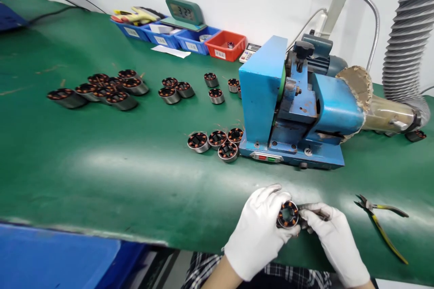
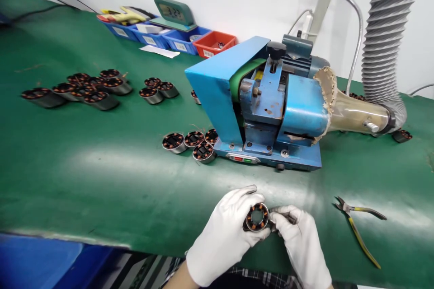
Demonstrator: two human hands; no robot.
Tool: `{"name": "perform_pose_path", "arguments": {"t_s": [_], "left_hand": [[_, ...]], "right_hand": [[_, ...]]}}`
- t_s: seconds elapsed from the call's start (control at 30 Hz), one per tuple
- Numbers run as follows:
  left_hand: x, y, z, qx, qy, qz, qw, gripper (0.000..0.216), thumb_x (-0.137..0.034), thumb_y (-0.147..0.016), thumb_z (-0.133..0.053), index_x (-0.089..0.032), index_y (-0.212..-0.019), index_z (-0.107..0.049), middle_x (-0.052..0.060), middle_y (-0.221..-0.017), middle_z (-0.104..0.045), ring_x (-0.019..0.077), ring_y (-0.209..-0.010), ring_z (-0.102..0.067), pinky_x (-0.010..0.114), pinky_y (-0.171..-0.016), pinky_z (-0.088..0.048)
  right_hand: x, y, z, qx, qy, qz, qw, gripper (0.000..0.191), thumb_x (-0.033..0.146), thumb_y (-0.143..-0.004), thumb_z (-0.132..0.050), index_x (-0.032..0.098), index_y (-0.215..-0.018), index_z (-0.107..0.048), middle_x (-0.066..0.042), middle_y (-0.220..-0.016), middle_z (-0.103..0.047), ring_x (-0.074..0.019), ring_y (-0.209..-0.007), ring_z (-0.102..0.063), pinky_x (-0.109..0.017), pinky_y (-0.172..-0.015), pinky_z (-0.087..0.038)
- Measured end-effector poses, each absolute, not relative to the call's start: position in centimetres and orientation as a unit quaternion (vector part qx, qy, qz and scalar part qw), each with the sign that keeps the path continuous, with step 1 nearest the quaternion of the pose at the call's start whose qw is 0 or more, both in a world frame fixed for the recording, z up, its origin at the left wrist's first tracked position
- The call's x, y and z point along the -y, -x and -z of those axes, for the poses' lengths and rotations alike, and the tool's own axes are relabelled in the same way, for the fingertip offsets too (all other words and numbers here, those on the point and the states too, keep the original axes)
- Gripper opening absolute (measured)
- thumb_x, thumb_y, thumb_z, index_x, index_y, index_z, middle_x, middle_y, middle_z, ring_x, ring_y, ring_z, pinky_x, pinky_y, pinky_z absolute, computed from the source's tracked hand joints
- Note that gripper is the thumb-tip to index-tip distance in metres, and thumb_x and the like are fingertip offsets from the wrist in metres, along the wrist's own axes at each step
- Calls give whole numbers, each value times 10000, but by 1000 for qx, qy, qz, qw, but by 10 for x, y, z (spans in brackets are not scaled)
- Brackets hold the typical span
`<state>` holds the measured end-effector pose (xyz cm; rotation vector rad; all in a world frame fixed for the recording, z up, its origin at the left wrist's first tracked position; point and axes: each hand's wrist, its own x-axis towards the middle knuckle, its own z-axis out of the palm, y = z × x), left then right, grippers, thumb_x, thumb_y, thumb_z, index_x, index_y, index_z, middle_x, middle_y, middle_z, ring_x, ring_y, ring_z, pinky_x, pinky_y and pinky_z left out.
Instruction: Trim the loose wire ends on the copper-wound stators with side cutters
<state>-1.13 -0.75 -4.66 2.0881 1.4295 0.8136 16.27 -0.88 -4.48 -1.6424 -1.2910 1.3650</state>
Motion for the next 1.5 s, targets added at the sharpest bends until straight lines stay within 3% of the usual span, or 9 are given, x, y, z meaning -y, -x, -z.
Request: {"name": "perform_pose_path", "arguments": {"t_s": [0.37,0.5,0.63,0.77,0.83,0.93,1.0,1.2,1.5], "left_hand": [[8,12,46,-514,-754,-307,269,461,-243,-628,-795,-201,-1031,-576,68,-1082,-659,269,-1137,-553,439,-980,-434],[7,11,45,-509,-759,-304,269,491,-272,-592,-827,-203,-1011,-579,71,-1082,-657,271,-1117,-565,438,-957,-446],[7,8,48,-514,-754,-309,267,537,-285,-546,-855,-202,-1002,-585,68,-1064,-661,273,-1104,-574,435,-949,-450],[6,8,50,-522,-749,-311,265,546,-307,-516,-868,-203,-975,-592,65,-1045,-667,281,-1050,-600,446,-932,-465],[5,8,50,-516,-752,-313,264,571,-315,-527,-863,-206,-1012,-583,71,-1075,-663,278,-1036,-607,442,-927,-474],[5,9,50,-501,-763,-320,252,565,-300,-583,-833,-197,-1073,-571,84,-1104,-659,274,-1043,-610,435,-940,-475],[5,9,50,-498,-767,-320,246,520,-294,-615,-811,-191,-1068,-578,83,-1103,-663,272,-1056,-608,432,-956,-469],[5,9,54,-497,-769,-312,253,574,-331,-596,-828,-170,-1091,-585,82,-1122,-667,271,-1094,-590,438,-979,-454],[5,9,54,-501,-766,-305,263,460,-323,-651,-786,-166,-1045,-606,110,-1091,-664,278,-1068,-594,457,-963,-455]], "right_hand": [[23,-170,43,670,620,-334,233,202,310,-834,-544,262,-723,-707,-11,-747,-749,-201,-655,-691,-268,-615,-527],[5,-184,44,654,654,-285,254,157,319,-810,-583,261,-731,-706,-13,-767,-749,-211,-698,-696,-289,-680,-527],[-13,-207,37,596,712,-216,302,255,420,-820,-574,194,-817,-692,-105,-850,-739,-276,-786,-683,-392,-769,-511],[-8,-205,18,639,661,-199,341,354,453,-794,-623,222,-1060,-647,-111,-1134,-657,-290,-1041,-607,-441,-900,-463],[-5,-190,12,722,586,-186,318,365,421,-710,-715,270,-1039,-668,-91,-1218,-603,-329,-1162,-510,-497,-956,-407],[-7,-164,16,781,528,-184,280,192,307,-694,-743,303,-884,-721,-77,-1157,-622,-358,-1159,-477,-540,-926,-392],[-12,-153,23,774,515,-233,286,81,235,-761,-685,295,-799,-725,-62,-1042,-657,-305,-1061,-540,-485,-892,-419],[-23,-149,27,663,517,-413,351,122,177,-798,-628,241,-698,-656,-21,-847,-659,-191,-845,-616,-317,-772,-479],[-23,-138,-6,735,475,-313,369,118,175,-827,-593,228,-736,-645,-24,-840,-666,-186,-851,-607,-329,-803,-462]]}}
